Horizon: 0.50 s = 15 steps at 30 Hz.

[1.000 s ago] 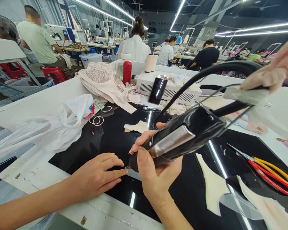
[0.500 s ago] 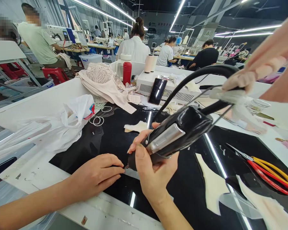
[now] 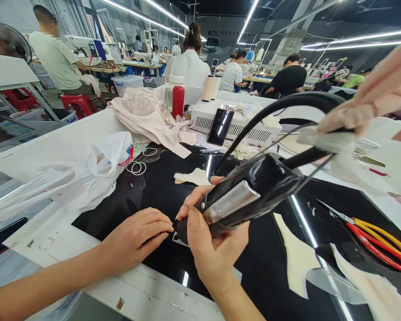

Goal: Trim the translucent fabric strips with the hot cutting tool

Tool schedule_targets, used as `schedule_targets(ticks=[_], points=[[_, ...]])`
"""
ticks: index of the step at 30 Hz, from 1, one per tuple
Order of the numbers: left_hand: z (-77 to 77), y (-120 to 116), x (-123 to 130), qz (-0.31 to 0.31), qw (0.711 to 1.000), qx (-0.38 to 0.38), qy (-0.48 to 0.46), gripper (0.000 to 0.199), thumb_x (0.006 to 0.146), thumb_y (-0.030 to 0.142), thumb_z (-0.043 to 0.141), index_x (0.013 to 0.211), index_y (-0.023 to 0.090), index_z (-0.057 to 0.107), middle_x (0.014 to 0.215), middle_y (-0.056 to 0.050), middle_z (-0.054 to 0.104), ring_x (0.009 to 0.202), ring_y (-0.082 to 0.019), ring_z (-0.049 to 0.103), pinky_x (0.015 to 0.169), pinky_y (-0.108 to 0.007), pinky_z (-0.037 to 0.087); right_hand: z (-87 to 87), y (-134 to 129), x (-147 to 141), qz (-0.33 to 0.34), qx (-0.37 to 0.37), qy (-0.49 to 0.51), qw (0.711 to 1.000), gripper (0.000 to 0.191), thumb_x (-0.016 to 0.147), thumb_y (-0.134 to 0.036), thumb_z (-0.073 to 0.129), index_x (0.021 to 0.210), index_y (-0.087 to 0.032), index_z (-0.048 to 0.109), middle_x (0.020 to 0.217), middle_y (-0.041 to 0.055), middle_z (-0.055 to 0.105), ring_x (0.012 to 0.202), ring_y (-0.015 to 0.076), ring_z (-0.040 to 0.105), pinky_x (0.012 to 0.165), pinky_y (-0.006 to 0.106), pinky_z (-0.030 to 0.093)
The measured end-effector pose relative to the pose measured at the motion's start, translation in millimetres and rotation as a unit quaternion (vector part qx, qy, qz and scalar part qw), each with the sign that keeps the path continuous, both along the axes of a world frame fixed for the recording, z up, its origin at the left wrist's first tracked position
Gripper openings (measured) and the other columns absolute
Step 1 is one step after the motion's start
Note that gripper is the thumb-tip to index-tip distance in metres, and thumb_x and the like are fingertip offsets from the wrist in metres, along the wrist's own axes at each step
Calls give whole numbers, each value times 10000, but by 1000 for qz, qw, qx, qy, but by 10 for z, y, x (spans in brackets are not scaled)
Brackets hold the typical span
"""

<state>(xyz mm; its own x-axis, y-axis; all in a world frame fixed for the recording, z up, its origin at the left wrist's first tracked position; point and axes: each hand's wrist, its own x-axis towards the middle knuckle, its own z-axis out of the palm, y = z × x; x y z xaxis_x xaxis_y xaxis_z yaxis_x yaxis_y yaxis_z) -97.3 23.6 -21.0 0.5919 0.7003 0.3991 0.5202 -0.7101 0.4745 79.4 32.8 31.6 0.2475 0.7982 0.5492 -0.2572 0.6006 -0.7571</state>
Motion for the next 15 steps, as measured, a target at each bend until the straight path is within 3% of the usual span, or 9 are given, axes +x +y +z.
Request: schedule_targets(ticks=[5, 10, 15], points=[[-27, 15, -26, -21, 998, 29, 46, 262, 1072, 240, 541, 1286, 241, 691, 1206, -70, 704, 1113, -225, 653, 971, -395, 563, 63, -25, 100, -6, 5, 12, 1000, 416, 860, -306, 839, 1199, -260, 604, 844, -29, 679, 615, 149, 651, 548, 324, 579], [-54, -19, 1, -44, 997, 47, 52, 225, 1062, 214, 549, 1211, 228, 716, 1236, -81, 696, 1145, -240, 649, 998, -416, 564, 181, -110, 352, -58, -4, -20, 998, 446, 825, -283, 868, 1200, -273, 626, 849, -34, 688, 651, 157, 657, 583, 332, 585], [-21, 10, 87, -114, 992, 34, 36, 161, 1053, 212, 577, 1088, 195, 733, 1195, -75, 713, 1092, -219, 679, 973, -371, 569, 210, -163, 534, -108, -19, -44, 993, 476, 819, -235, 871, 1225, -284, 628, 877, -32, 700, 681, 166, 668, 626, 352, 593]])
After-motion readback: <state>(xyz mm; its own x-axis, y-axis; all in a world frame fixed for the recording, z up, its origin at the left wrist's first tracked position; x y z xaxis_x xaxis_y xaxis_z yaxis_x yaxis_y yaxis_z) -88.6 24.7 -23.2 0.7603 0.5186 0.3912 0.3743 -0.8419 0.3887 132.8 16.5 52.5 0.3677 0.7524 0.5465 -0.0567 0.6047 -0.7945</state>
